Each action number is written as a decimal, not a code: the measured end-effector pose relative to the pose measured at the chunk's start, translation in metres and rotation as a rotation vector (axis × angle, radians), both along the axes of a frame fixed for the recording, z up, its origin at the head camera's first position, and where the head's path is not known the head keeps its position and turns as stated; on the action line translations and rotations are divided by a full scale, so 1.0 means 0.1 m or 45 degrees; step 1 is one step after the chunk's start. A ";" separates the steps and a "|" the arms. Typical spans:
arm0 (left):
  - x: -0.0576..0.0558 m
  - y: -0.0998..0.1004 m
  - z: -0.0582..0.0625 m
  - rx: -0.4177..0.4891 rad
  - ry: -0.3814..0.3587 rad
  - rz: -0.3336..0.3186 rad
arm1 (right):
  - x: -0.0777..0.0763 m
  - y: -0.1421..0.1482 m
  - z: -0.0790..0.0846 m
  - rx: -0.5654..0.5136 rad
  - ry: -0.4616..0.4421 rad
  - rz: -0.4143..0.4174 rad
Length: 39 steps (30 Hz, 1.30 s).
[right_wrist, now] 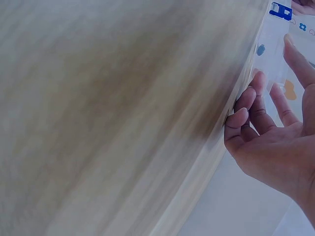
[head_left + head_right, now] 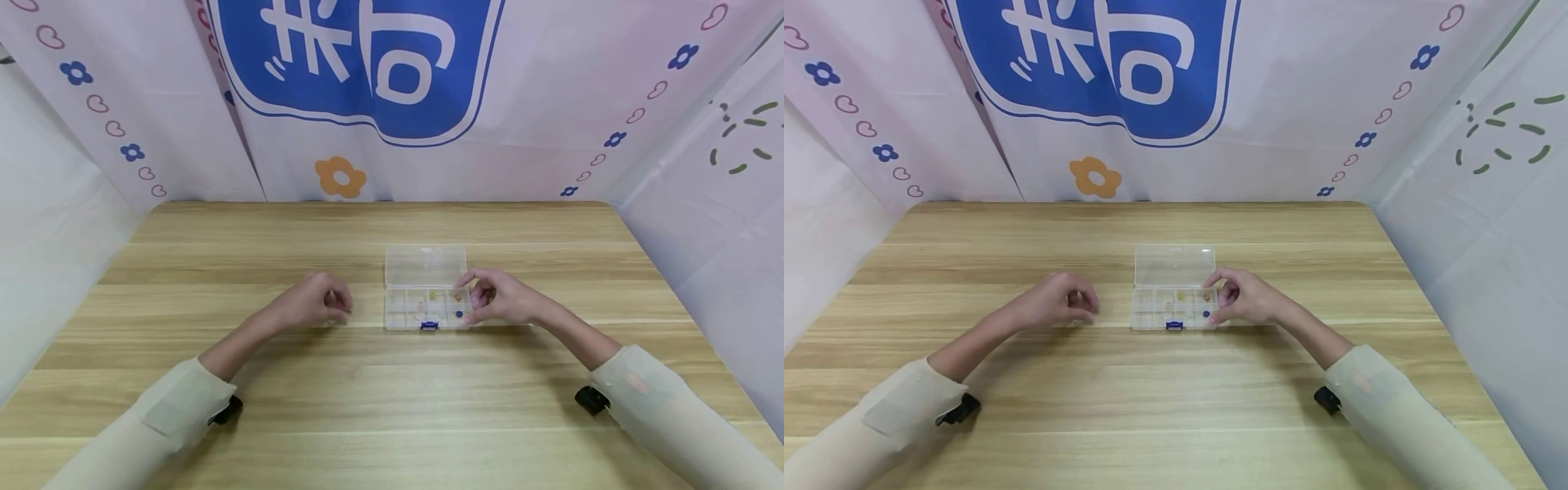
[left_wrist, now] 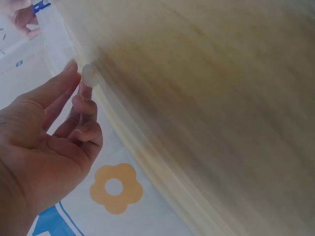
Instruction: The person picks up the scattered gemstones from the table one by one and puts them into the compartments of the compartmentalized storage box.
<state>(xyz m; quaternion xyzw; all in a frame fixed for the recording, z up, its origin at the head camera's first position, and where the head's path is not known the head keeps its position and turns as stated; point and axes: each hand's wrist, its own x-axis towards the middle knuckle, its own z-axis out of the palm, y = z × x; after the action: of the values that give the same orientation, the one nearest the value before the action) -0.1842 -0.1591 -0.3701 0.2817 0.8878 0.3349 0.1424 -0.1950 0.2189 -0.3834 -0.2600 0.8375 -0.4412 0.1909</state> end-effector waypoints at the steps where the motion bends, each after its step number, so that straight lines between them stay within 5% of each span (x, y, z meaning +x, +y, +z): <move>1: -0.01 0.00 -0.01 -0.006 -0.004 -0.003 | 0.00 0.00 0.00 -0.001 -0.001 0.000; 23: -0.03 0.01 -0.01 -0.103 -0.023 -0.006 | 0.00 0.00 0.00 0.017 -0.001 -0.010; 39: -0.03 0.05 0.03 -0.071 -0.002 -0.029 | 0.00 0.01 -0.01 -0.010 0.006 -0.002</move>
<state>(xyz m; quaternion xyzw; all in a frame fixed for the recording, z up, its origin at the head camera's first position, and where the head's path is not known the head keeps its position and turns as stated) -0.1872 -0.1540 -0.3671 0.2874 0.8934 0.3088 0.1547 -0.1947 0.2195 -0.3845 -0.2611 0.8365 -0.4439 0.1874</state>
